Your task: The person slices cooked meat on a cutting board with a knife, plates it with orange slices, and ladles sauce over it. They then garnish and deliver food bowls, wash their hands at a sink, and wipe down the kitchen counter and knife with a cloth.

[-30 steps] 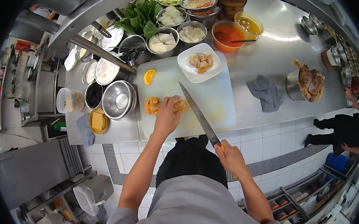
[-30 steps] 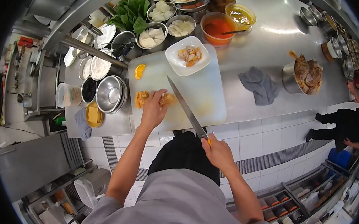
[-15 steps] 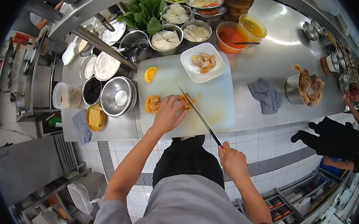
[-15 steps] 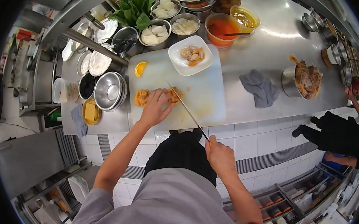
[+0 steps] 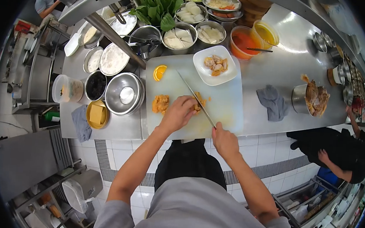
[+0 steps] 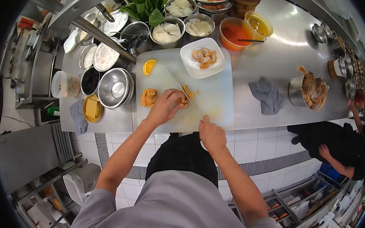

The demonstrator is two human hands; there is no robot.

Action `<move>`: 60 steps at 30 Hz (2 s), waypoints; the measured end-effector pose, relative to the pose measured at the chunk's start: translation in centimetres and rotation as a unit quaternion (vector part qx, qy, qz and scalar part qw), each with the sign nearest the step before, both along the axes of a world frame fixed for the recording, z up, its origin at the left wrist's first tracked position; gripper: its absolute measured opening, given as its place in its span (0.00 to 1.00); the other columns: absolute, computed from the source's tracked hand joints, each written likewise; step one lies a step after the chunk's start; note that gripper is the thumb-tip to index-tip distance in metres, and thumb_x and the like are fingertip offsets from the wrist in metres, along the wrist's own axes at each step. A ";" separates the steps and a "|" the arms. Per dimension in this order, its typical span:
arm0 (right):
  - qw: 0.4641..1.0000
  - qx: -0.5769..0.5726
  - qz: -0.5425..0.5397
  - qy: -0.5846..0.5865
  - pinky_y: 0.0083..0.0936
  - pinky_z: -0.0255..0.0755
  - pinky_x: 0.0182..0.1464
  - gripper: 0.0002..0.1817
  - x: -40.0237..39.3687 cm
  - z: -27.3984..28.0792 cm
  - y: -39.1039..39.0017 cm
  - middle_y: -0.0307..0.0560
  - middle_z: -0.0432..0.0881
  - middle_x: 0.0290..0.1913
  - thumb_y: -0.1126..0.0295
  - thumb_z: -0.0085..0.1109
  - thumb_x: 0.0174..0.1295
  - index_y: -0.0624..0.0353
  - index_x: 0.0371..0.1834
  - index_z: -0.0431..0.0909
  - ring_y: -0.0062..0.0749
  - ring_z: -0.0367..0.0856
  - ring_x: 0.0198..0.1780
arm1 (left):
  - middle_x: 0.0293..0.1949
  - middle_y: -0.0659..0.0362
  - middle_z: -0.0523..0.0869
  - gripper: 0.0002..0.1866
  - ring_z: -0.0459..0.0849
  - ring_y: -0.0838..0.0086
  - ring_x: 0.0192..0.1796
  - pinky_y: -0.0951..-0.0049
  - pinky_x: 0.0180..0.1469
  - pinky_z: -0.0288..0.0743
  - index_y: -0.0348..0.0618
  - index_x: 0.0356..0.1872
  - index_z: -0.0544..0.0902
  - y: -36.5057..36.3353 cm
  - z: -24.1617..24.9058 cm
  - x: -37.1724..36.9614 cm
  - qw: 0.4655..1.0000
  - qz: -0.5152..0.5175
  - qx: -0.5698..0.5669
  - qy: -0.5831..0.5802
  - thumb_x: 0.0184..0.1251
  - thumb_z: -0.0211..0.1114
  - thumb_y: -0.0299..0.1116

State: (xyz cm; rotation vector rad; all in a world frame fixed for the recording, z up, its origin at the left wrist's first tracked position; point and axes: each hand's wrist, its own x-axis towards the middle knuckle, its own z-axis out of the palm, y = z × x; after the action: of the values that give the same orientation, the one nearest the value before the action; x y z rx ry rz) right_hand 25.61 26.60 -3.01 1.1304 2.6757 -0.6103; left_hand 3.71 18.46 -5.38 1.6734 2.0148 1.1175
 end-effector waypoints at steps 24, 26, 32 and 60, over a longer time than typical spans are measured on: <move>0.997 0.014 -0.025 -0.076 0.44 0.80 0.26 0.14 6.1 9.0 -5.7 0.55 0.83 0.20 0.58 0.50 0.77 0.57 0.40 0.71 0.55 0.85 0.21 | 0.47 0.55 0.82 0.10 0.82 0.56 0.51 0.59 0.52 0.78 0.44 0.40 0.84 0.1 -0.5 -0.2 0.998 -0.018 0.037 0.041 0.58 0.75 0.26; 0.995 0.022 -0.025 -0.090 0.44 0.80 0.26 0.13 6.4 9.7 -6.2 0.54 0.82 0.20 0.58 0.50 0.77 0.57 0.40 0.71 0.53 0.85 0.21 | 0.48 0.57 0.82 0.09 0.82 0.58 0.51 0.61 0.50 0.79 0.45 0.40 0.85 0.1 -1.3 -0.6 0.998 -0.022 0.055 0.031 0.59 0.74 0.26; 0.994 0.048 -0.026 -0.098 0.43 0.80 0.26 0.12 6.4 9.0 -7.0 0.52 0.82 0.20 0.58 0.52 0.76 0.55 0.40 0.72 0.51 0.85 0.21 | 0.49 0.57 0.82 0.09 0.82 0.58 0.51 0.60 0.51 0.79 0.44 0.40 0.85 -0.4 -0.9 -1.2 0.997 -0.035 0.061 0.012 0.60 0.73 0.27; 0.842 -0.436 -0.298 0.108 0.25 0.65 0.16 0.23 10.0 1.1 -6.8 0.41 0.73 0.15 0.52 0.56 0.76 0.66 0.47 0.75 0.23 0.72 0.13 | 0.67 0.50 0.67 0.39 0.83 0.51 0.56 0.55 0.58 0.80 0.60 0.68 0.74 3.4 0.4 -1.4 0.976 -0.124 -0.177 0.024 0.51 0.77 0.26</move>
State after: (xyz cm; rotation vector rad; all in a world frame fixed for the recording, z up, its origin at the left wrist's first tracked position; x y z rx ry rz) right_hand 35.62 19.79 -1.94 1.5772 1.6837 -1.8885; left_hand 2.29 21.83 -4.99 1.7126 1.8347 0.5976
